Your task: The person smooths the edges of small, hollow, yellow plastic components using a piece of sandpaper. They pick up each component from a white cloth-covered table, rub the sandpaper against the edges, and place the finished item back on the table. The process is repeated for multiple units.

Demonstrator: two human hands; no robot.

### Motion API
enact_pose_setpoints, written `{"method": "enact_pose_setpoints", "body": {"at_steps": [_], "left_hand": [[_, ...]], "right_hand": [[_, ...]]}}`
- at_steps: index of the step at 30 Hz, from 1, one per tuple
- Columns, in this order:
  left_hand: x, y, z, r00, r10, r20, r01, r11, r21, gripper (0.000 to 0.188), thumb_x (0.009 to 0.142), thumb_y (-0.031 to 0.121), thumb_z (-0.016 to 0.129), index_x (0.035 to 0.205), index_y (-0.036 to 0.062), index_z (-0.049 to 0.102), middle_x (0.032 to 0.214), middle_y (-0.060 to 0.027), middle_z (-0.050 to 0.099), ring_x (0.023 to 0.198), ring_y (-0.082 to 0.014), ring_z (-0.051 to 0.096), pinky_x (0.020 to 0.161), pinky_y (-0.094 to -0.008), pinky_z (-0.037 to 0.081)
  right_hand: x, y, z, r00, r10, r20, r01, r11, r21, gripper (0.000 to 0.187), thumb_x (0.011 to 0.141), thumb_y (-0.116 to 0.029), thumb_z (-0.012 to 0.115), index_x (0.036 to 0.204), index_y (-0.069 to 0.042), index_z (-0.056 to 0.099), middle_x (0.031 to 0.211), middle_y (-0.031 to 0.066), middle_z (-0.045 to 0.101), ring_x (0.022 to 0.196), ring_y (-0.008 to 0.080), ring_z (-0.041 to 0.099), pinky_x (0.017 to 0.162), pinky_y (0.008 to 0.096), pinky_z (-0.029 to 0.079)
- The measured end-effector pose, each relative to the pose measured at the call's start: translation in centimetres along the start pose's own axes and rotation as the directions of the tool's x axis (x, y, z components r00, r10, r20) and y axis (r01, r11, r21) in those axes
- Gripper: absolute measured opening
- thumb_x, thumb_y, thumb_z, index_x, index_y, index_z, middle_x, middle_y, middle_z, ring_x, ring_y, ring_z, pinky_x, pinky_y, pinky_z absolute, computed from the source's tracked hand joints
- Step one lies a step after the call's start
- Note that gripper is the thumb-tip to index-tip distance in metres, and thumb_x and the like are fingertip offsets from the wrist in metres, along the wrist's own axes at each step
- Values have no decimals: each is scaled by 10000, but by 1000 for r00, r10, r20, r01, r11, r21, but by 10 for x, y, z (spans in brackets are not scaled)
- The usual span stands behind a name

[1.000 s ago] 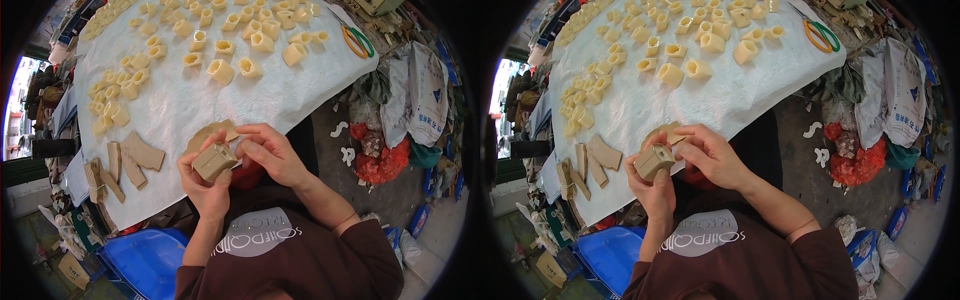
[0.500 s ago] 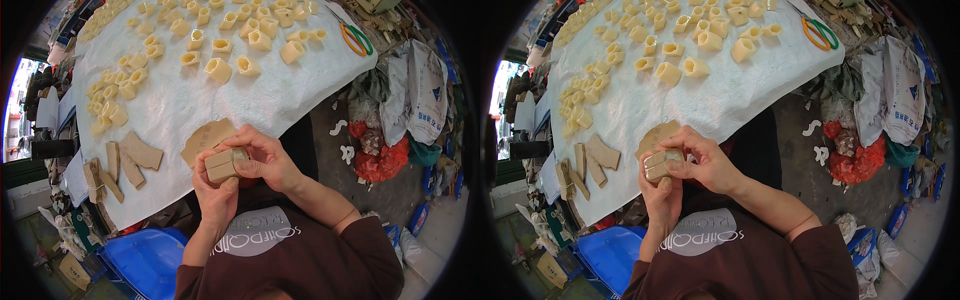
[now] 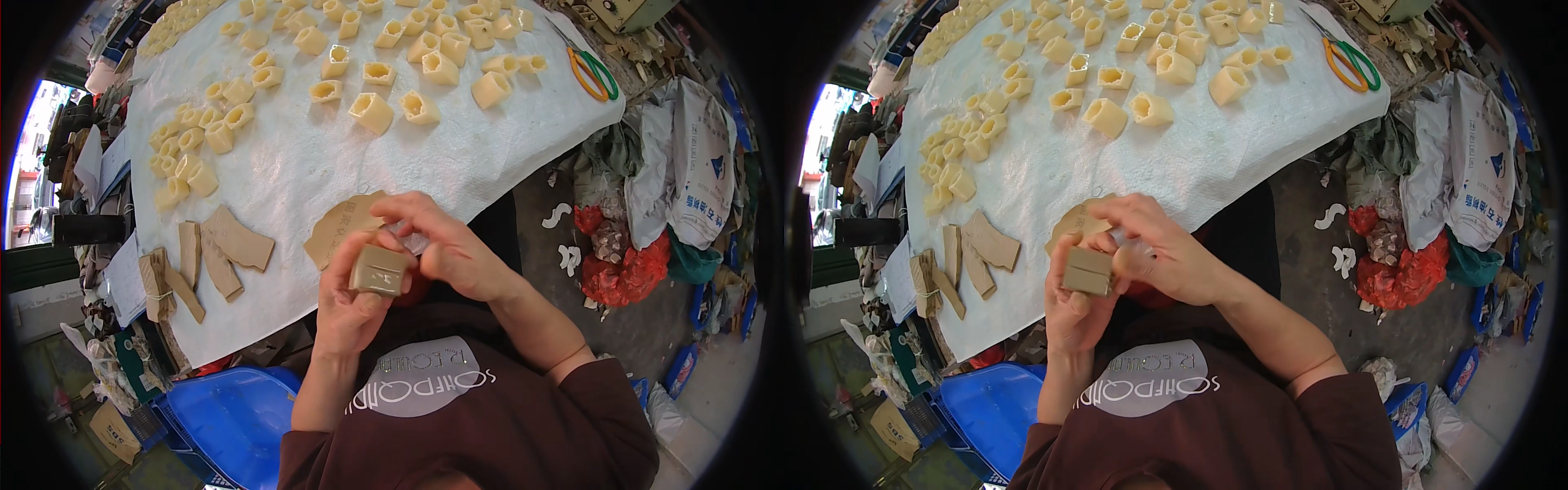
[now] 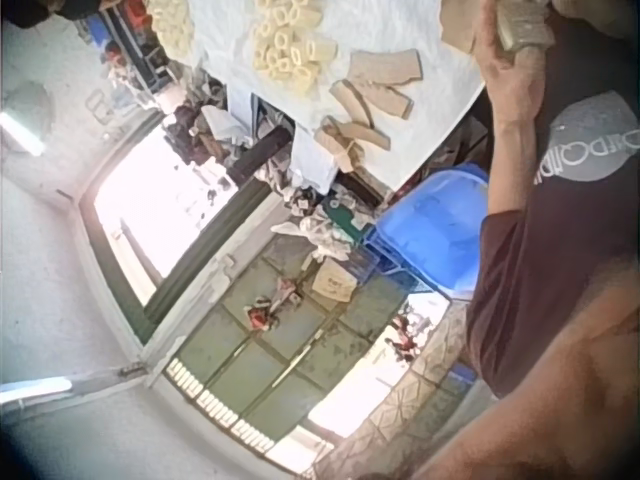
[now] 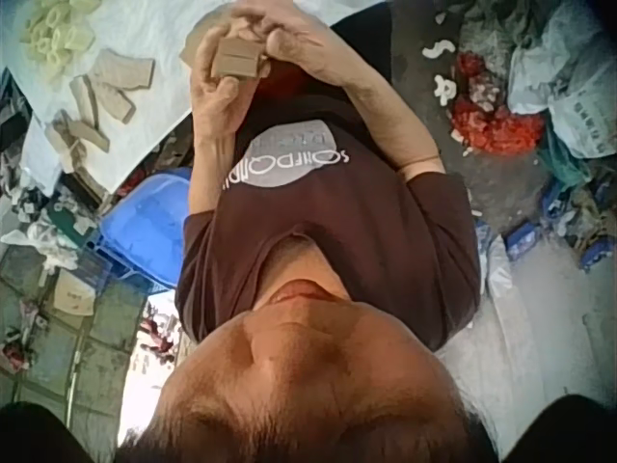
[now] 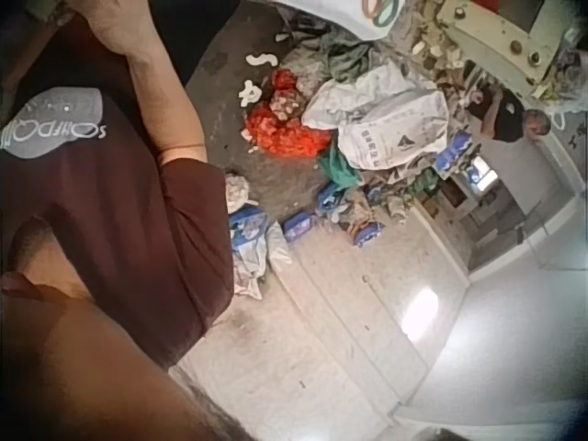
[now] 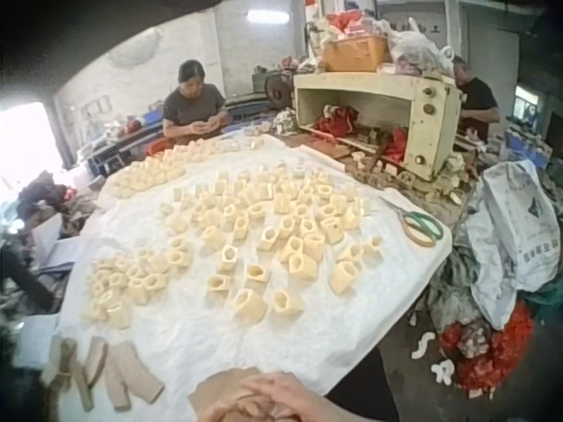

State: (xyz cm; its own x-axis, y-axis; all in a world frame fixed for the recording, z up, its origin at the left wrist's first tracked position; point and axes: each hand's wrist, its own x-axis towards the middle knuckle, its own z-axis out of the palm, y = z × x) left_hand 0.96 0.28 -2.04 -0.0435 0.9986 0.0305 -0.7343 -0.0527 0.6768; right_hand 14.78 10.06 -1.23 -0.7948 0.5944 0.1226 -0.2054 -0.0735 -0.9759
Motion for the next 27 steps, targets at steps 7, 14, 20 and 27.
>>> {"method": "enact_pose_setpoints", "body": {"at_steps": [7, 14, 20, 27], "left_hand": [[5, 17, 12, 995, 83, 49, -96, 884, 458, 780, 800, 419, 611, 1350, -11, 262, 1267, -148, 403, 1145, -230, 438, 928, -347, 385], [4, 11, 5, 984, 127, 123, -177, 708, 683, 678, 850, 464, 510, 1312, -2, 335, 1242, -149, 418, 1117, -230, 423, 941, -339, 335], [8, 1, 10, 972, 207, 107, -224, 706, 672, 511, 844, 341, 523, 1211, -9, 463, 1128, -128, 467, 980, -201, 455, 865, -315, 351], [6, -2, 5, 994, 101, -36, -85, 948, 307, 395, 765, 163, 502, 1109, -23, 555, 1047, -113, 507, 917, -173, 476, 821, -294, 367]], "right_hand": [[3, -3, 8, 994, -25, 105, 12, 992, 125, 454, 806, -272, 632, 1144, -2, 493, 1176, 80, 419, 1051, 177, 428, 875, 300, 359], [-2, 0, 28, 998, -3, -63, 17, 977, 212, 299, 825, -158, 569, 1080, -17, 500, 972, 46, 444, 876, 137, 445, 755, 258, 378], [-4, 5, 34, 988, -12, -152, 35, 988, 151, 218, 853, -127, 485, 1040, -16, 500, 966, 33, 437, 881, 104, 438, 776, 243, 371], [-11, 9, 20, 989, 141, 45, -138, 770, 623, 232, 905, -144, 456, 1096, -15, 488, 1067, 48, 443, 942, 122, 448, 833, 244, 364]]}}
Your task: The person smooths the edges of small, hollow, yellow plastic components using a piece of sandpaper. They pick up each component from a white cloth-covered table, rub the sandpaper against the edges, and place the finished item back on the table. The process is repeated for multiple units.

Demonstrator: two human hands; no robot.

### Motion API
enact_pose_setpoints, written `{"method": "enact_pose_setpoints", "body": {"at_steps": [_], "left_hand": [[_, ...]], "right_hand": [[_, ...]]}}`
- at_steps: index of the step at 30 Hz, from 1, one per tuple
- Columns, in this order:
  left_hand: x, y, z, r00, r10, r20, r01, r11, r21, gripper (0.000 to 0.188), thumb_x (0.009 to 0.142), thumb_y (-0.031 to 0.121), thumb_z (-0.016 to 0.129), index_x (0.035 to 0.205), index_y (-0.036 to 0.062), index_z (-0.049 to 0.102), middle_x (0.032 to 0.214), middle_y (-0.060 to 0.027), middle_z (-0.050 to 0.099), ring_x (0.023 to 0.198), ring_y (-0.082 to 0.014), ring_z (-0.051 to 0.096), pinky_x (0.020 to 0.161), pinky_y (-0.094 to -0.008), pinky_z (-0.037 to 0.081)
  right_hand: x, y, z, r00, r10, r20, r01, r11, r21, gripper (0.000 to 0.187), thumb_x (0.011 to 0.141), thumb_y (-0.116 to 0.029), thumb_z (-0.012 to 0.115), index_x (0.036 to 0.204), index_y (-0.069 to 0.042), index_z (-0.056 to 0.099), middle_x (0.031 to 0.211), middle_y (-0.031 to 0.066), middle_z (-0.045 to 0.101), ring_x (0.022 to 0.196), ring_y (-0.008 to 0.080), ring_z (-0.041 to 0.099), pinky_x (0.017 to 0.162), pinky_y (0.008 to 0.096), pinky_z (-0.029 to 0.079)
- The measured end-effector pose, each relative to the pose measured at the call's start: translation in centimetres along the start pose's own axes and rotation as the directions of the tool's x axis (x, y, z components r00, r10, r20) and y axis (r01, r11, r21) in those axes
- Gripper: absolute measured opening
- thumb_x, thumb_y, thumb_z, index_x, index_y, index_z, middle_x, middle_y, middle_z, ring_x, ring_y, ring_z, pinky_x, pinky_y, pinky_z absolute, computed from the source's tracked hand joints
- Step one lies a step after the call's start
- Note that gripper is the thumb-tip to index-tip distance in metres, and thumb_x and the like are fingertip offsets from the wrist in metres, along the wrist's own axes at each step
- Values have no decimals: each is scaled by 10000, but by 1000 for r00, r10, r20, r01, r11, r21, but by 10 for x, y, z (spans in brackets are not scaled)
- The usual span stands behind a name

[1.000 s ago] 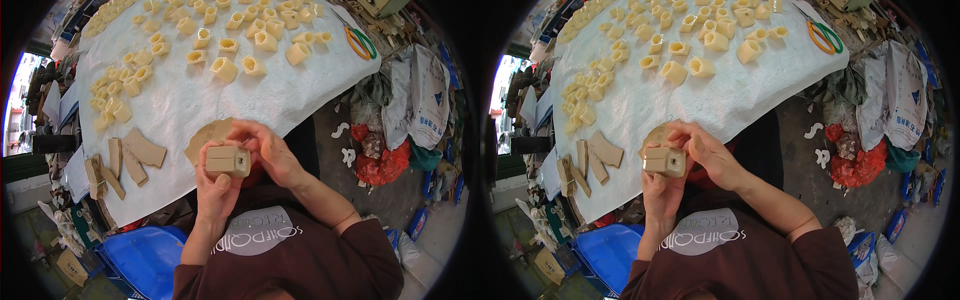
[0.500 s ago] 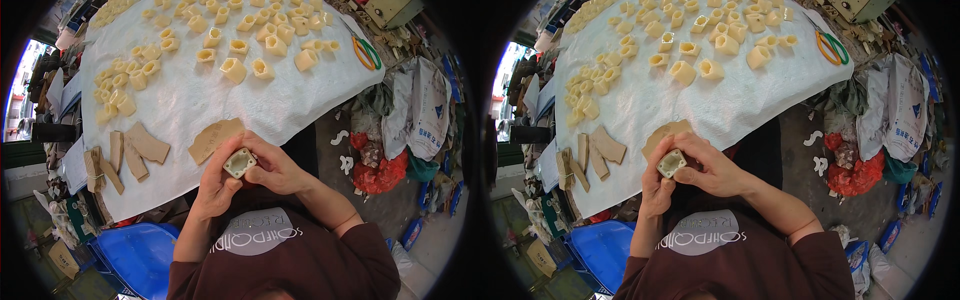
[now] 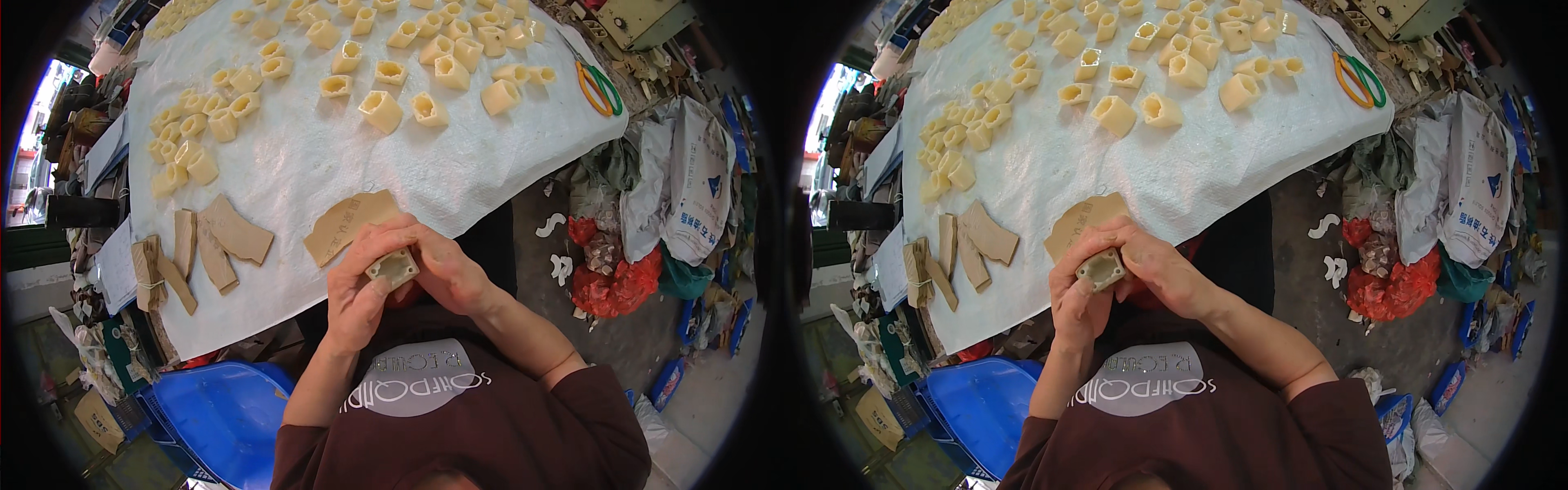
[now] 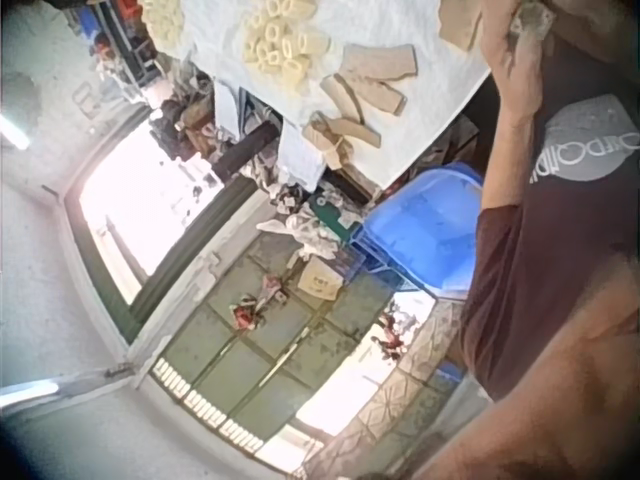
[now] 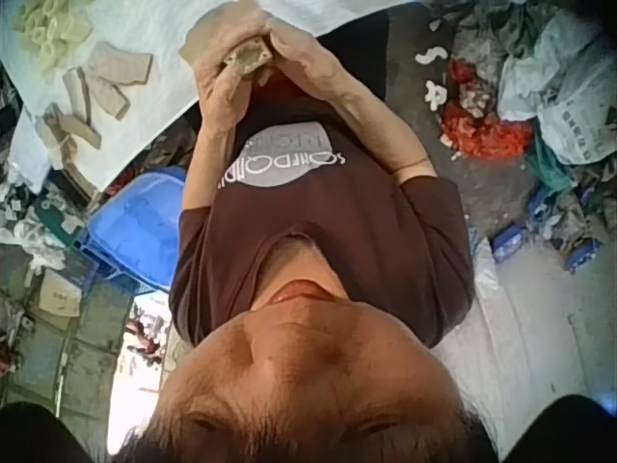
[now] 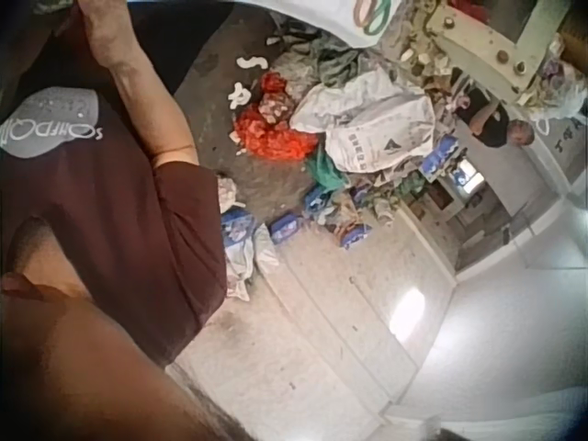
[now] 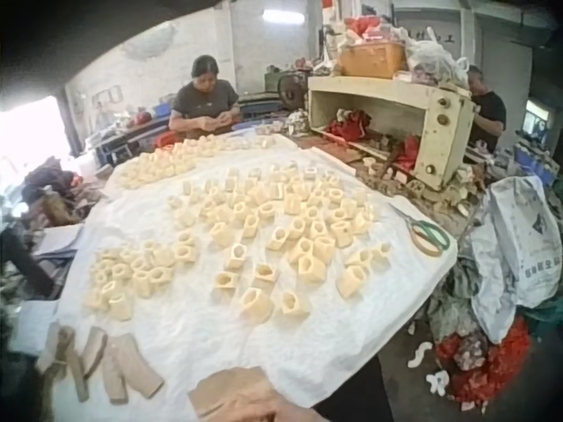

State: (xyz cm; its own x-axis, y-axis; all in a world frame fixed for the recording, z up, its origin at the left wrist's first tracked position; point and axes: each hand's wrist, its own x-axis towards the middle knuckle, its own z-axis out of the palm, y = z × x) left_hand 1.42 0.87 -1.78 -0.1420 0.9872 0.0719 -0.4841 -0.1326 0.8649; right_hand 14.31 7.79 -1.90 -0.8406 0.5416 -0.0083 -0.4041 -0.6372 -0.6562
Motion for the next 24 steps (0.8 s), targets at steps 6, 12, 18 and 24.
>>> {"method": "enact_pose_setpoints", "body": {"at_steps": [6, 12, 18, 24], "left_hand": [[-1, -8, 6, 985, 139, -105, -127, 986, 110, 330, 749, 127, 482, 1011, -24, 613, 992, -114, 558, 886, -158, 486, 786, -281, 373], [-2, -15, 4, 979, 171, -110, -157, 979, 129, 319, 783, 143, 472, 1017, -27, 606, 991, -120, 569, 899, -168, 507, 788, -298, 395], [-4, 1, 5, 973, -161, -166, 95, 933, -346, 433, 874, 345, 447, 1085, -19, 547, 1051, -145, 554, 968, -230, 537, 827, -350, 448], [-5, 1, 11, 968, -79, -238, 35, 982, -186, 330, 855, 125, 454, 1128, -41, 537, 1122, -118, 532, 990, -188, 534, 846, -314, 442]], "right_hand": [[4, 9, 3, 969, -237, 76, 249, 914, -320, 247, 883, -128, 520, 1098, -12, 487, 1099, 61, 444, 979, 116, 457, 831, 256, 386], [2, 14, 1, 966, -258, 27, 237, 836, -496, 276, 848, -85, 555, 1109, -23, 489, 1072, 54, 465, 975, 115, 471, 835, 261, 390], [-2, 8, -1, 974, -225, 30, 213, 855, -472, 420, 763, -90, 649, 1148, -30, 491, 1096, 74, 498, 996, 169, 495, 833, 274, 407], [-2, 13, -2, 941, -328, 82, 289, 652, -702, 378, 736, -77, 663, 1086, -23, 531, 1076, 100, 522, 980, 234, 508, 807, 302, 423]]}}
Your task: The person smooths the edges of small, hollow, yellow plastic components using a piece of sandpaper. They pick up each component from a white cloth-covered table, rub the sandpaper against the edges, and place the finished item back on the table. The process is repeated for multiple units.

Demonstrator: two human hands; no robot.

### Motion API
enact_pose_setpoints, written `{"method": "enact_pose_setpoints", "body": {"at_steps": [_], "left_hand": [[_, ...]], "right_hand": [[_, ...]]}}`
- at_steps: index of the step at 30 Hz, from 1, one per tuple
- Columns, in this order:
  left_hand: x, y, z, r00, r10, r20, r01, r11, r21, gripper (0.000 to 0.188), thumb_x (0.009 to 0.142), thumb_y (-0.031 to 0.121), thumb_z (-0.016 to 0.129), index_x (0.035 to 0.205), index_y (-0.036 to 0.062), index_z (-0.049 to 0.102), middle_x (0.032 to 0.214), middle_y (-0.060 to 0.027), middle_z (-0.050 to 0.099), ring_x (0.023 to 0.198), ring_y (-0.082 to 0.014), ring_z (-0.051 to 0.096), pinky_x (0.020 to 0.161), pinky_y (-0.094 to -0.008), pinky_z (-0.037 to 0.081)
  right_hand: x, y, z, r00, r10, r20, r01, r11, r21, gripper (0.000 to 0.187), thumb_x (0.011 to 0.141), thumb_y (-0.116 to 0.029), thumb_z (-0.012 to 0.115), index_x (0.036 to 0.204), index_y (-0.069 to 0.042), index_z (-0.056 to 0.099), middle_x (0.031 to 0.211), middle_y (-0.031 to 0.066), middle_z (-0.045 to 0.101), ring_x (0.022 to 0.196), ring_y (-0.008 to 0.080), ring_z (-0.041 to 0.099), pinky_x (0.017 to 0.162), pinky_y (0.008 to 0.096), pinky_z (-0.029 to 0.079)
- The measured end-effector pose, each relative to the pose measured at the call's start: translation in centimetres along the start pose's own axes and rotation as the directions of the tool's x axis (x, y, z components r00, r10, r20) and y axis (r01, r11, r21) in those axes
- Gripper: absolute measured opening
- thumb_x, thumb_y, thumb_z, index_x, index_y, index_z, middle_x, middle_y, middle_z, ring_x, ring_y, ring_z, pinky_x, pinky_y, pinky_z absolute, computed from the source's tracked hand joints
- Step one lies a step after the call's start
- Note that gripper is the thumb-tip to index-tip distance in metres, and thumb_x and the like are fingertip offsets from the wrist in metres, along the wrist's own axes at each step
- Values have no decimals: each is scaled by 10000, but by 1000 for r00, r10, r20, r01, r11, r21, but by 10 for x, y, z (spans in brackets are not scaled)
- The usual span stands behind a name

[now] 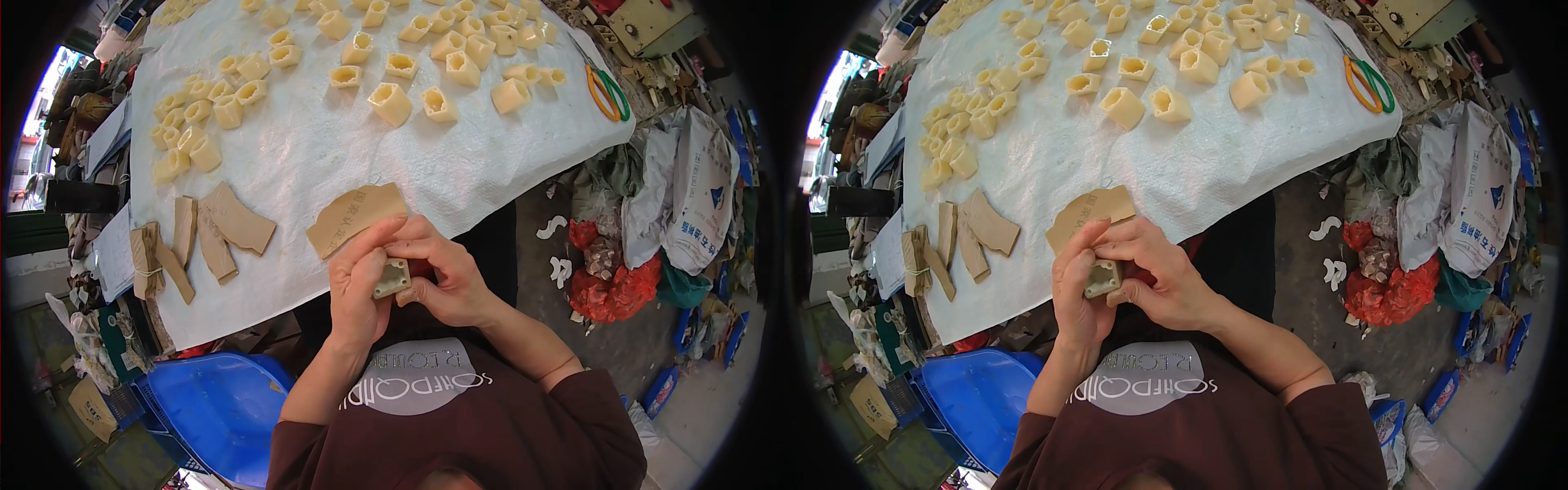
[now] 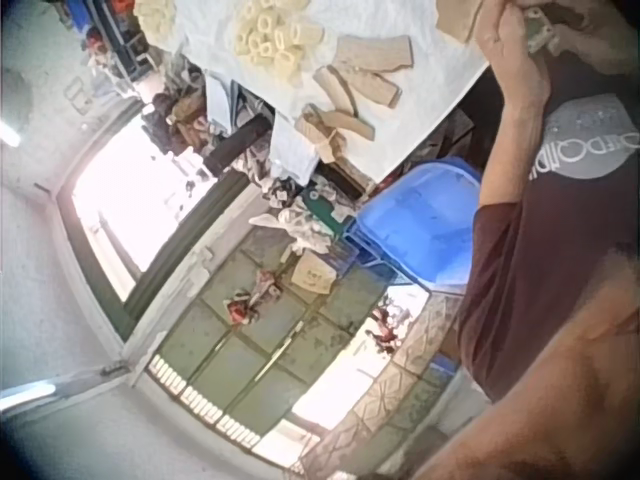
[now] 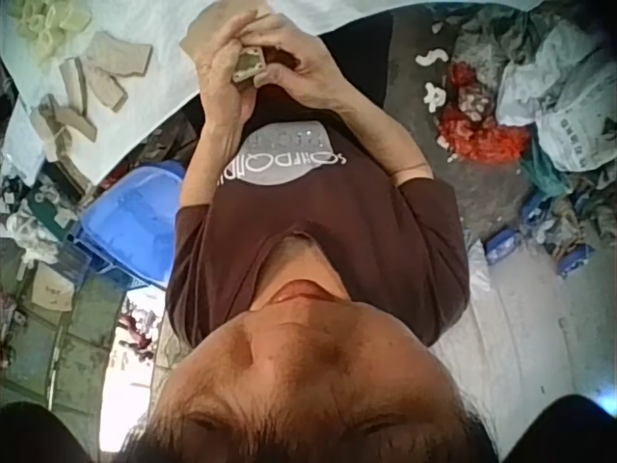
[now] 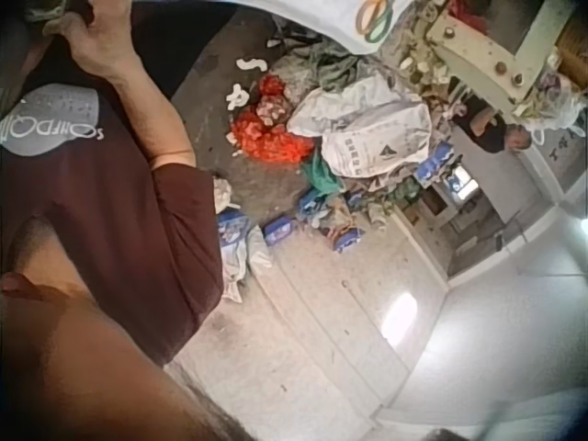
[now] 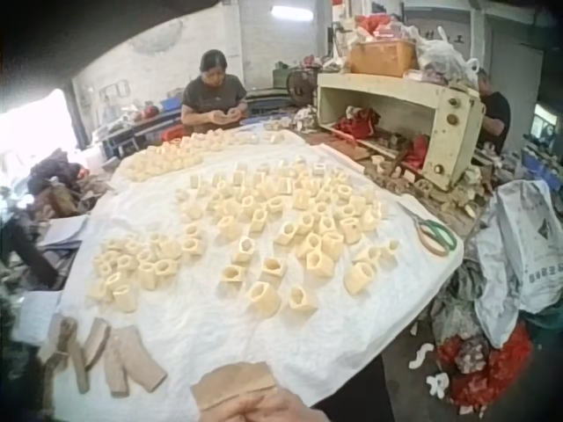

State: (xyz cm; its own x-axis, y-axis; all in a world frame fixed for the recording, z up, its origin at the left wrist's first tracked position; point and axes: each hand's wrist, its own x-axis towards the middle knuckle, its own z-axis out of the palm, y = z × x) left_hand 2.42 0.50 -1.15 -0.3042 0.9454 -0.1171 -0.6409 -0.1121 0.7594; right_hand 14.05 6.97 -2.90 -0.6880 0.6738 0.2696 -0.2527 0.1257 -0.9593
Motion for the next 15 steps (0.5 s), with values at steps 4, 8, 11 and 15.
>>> {"method": "enact_pose_setpoints", "body": {"at_steps": [4, 8, 11, 15], "left_hand": [[0, 2, -3, 998, -18, 62, 7, 985, 173, 345, 849, 113, 464, 1159, -26, 525, 1118, -111, 532, 988, -184, 532, 837, -310, 441], [-2, 7, 2, 993, -101, 58, 104, 994, -42, 441, 924, 285, 358, 1238, -8, 460, 1124, -115, 525, 989, -182, 527, 830, -311, 441], [-2, 3, 4, 992, -127, 22, 129, 989, -78, 547, 949, 391, 242, 1279, -12, 408, 1134, -122, 520, 996, -186, 522, 835, -314, 439], [-3, 0, 8, 994, -108, -14, 108, 993, 48, 544, 961, 370, 214, 1279, -32, 397, 1154, -130, 511, 1002, -190, 518, 850, -316, 436]], "right_hand": [[-2, 1, -3, 999, -41, 13, 42, 994, -102, 388, 729, -52, 648, 1095, -19, 522, 1066, 111, 535, 945, 261, 520, 772, 328, 441], [2, 5, 3, 990, -140, -23, 137, 984, -116, 413, 732, -65, 631, 1123, -30, 505, 1059, 118, 538, 911, 265, 526, 751, 342, 441], [3, 6, 6, 967, -245, -61, 227, 949, -220, 420, 731, -53, 616, 1134, -39, 497, 1009, 123, 552, 843, 265, 539, 702, 343, 437], [5, 5, 4, 912, -409, -13, 351, 798, -490, 412, 718, -40, 607, 1116, -47, 501, 950, 117, 566, 743, 256, 549, 622, 340, 424]]}}
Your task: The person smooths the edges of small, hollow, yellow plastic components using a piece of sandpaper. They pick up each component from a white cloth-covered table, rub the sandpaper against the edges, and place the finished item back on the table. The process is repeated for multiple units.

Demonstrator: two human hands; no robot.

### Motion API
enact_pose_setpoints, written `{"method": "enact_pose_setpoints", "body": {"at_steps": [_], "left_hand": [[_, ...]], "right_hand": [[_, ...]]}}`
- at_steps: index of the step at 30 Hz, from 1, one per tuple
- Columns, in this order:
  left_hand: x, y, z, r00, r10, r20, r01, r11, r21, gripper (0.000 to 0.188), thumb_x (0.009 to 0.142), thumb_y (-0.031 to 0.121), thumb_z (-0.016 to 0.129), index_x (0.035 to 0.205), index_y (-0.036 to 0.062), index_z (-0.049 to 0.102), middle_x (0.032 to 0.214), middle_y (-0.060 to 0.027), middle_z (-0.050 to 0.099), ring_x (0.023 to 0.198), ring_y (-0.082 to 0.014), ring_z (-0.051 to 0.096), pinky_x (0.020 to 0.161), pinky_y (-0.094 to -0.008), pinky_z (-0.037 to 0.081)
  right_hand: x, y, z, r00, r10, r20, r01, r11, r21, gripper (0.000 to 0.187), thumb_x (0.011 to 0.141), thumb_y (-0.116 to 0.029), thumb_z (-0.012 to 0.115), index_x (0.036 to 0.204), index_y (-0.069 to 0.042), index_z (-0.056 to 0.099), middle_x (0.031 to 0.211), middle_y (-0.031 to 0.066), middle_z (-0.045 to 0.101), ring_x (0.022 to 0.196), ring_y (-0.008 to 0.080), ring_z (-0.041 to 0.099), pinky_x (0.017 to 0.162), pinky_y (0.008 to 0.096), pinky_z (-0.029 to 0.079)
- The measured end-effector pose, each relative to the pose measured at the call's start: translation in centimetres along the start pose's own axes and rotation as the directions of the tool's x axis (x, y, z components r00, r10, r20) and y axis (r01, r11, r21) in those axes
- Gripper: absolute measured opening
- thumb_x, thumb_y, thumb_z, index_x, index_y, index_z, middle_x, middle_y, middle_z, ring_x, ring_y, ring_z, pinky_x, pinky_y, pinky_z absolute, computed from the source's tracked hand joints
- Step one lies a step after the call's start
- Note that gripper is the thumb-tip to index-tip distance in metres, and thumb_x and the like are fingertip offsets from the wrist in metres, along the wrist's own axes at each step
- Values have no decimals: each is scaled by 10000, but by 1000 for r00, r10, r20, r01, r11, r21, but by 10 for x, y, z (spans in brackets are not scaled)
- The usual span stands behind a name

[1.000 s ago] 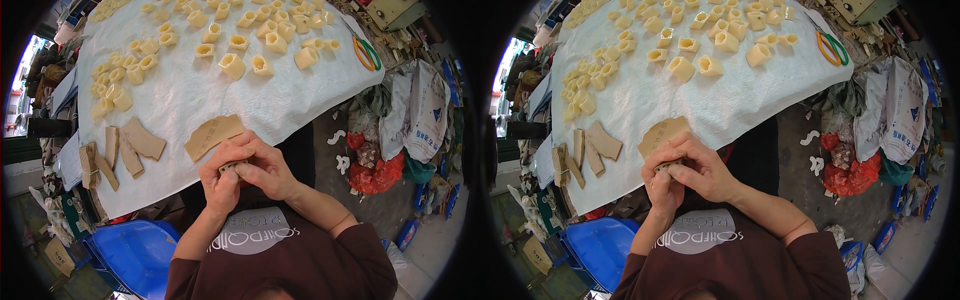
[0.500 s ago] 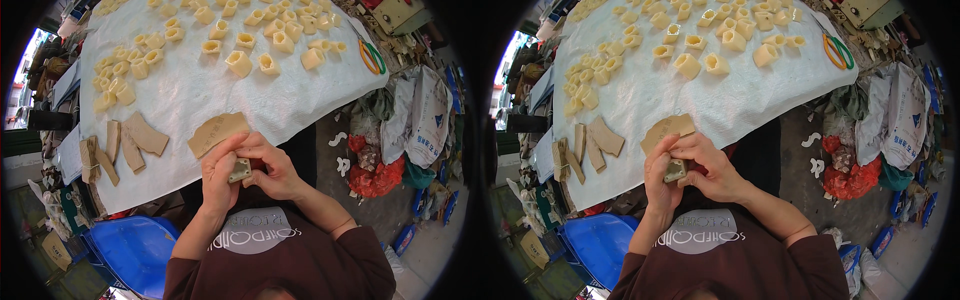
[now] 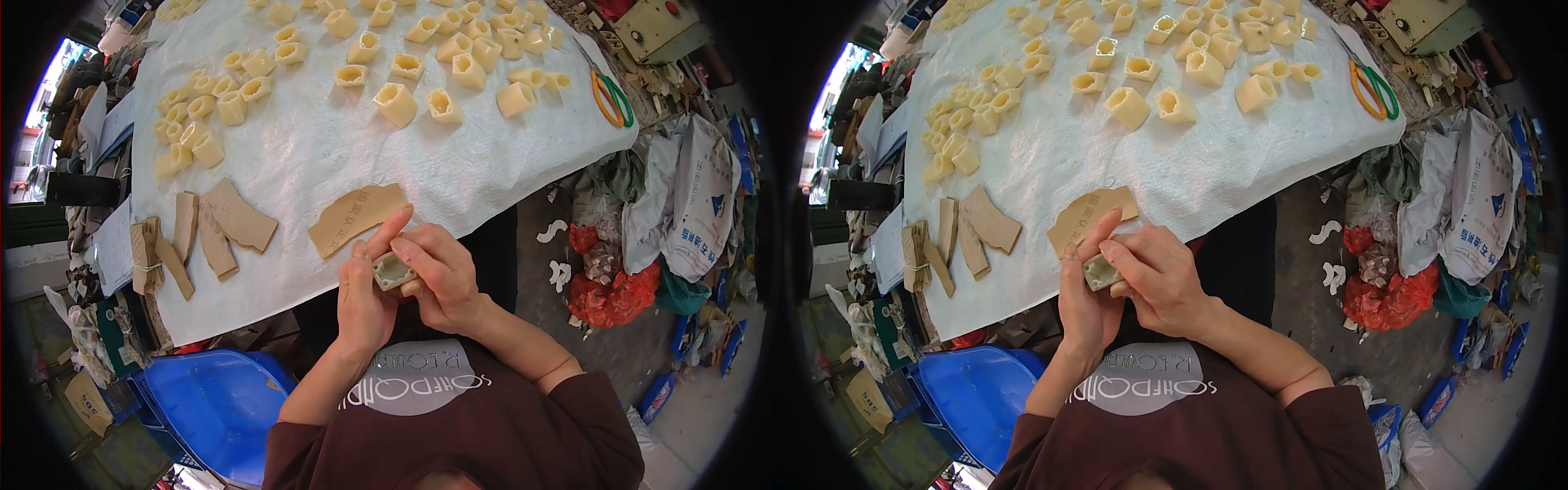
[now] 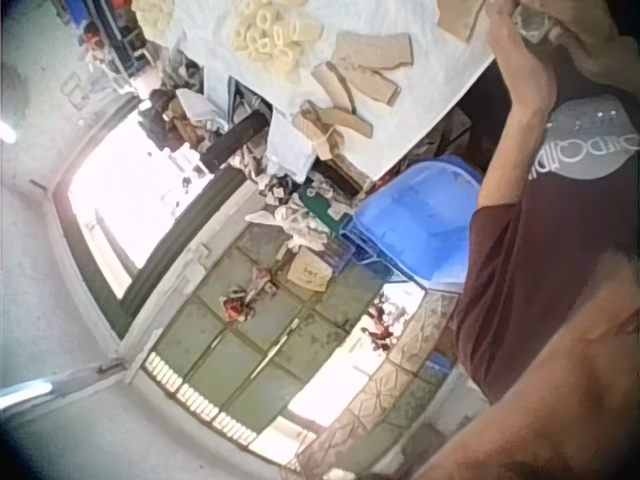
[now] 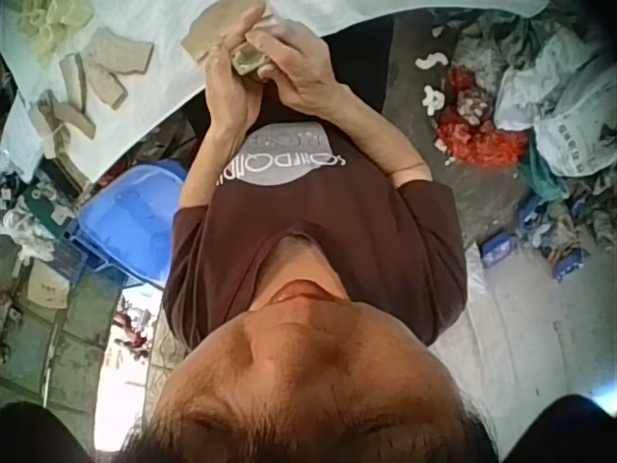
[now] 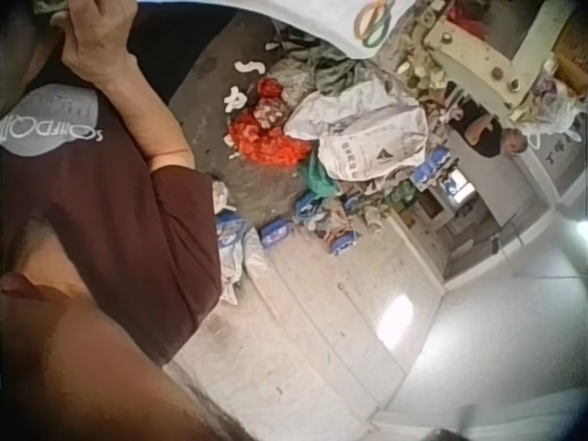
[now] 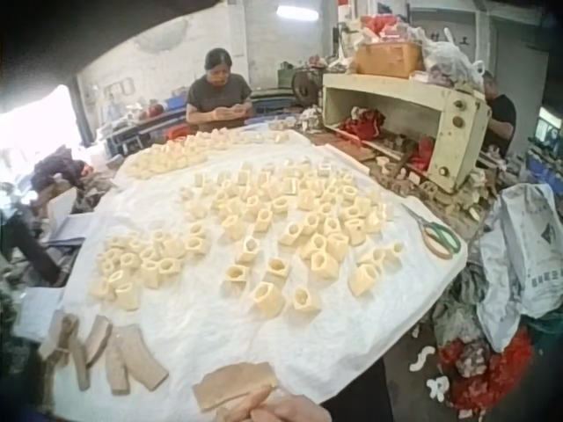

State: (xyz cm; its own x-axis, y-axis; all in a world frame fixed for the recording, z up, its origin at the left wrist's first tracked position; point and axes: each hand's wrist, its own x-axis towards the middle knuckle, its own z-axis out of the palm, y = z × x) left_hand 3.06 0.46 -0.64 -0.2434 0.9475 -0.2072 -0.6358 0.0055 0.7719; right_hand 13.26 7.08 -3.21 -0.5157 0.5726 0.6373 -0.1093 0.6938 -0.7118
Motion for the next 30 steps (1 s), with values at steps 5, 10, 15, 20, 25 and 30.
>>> {"method": "enact_pose_setpoints", "body": {"at_steps": [5, 10, 15, 20, 25, 30], "left_hand": [[0, -1, 3, 999, -33, -44, 35, 997, 66, 529, 955, 359, 198, 1284, -4, 397, 1176, -115, 498, 1022, -188, 501, 881, -321, 415], [4, 2, 0, 999, -18, -29, 20, 998, 67, 598, 935, 472, 204, 1308, 32, 361, 1151, -103, 501, 1019, -190, 497, 877, -324, 414], [9, 15, -13, 998, -42, 35, 39, 994, 102, 742, 858, 641, 252, 1346, 83, 256, 1093, -88, 484, 919, -174, 509, 716, -286, 436], [3, 26, -2, 969, 197, 151, -248, 751, 612, 658, 880, 425, 404, 1345, 6, 200, 1152, -137, 446, 916, -178, 492, 790, -321, 425], [-2, 17, -1, 941, 335, 45, -326, 865, 381, 540, 912, 222, 394, 1348, -25, 192, 1268, -169, 365, 1065, -257, 446, 919, -348, 361], [9, -8, -1, 952, 278, 131, -307, 839, 450, 565, 934, 350, 350, 1354, 11, 183, 1242, -134, 394, 1103, -208, 446, 965, -319, 339]], "right_hand": [[-1, 6, 1, 992, -123, -4, 122, 987, -108, 394, 706, -69, 621, 1083, -50, 509, 950, 110, 567, 712, 244, 552, 592, 342, 418], [-5, 9, 3, 999, -1, 32, -2, 996, 88, 499, 657, -119, 689, 1116, -73, 500, 1036, 127, 549, 855, 273, 550, 685, 356, 440], [17, -7, -14, 984, 167, 64, -172, 981, 85, 620, 597, -141, 733, 1165, -91, 491, 1160, 128, 485, 1032, 291, 474, 875, 412, 365], [36, -21, -24, 932, 51, 359, 126, 882, -453, 533, 595, -118, 701, 1100, -99, 531, 1132, 54, 516, 1000, 233, 493, 870, 405, 336], [27, -14, -23, 810, 584, 41, -546, 729, 412, 435, 741, -152, 680, 1126, -22, 527, 1029, 82, 519, 968, 227, 513, 876, 310, 366], [6, -6, -7, 836, 544, 66, -506, 721, 473, 414, 808, -207, 645, 1141, -4, 511, 1048, 88, 522, 980, 168, 493, 879, 280, 363]]}}
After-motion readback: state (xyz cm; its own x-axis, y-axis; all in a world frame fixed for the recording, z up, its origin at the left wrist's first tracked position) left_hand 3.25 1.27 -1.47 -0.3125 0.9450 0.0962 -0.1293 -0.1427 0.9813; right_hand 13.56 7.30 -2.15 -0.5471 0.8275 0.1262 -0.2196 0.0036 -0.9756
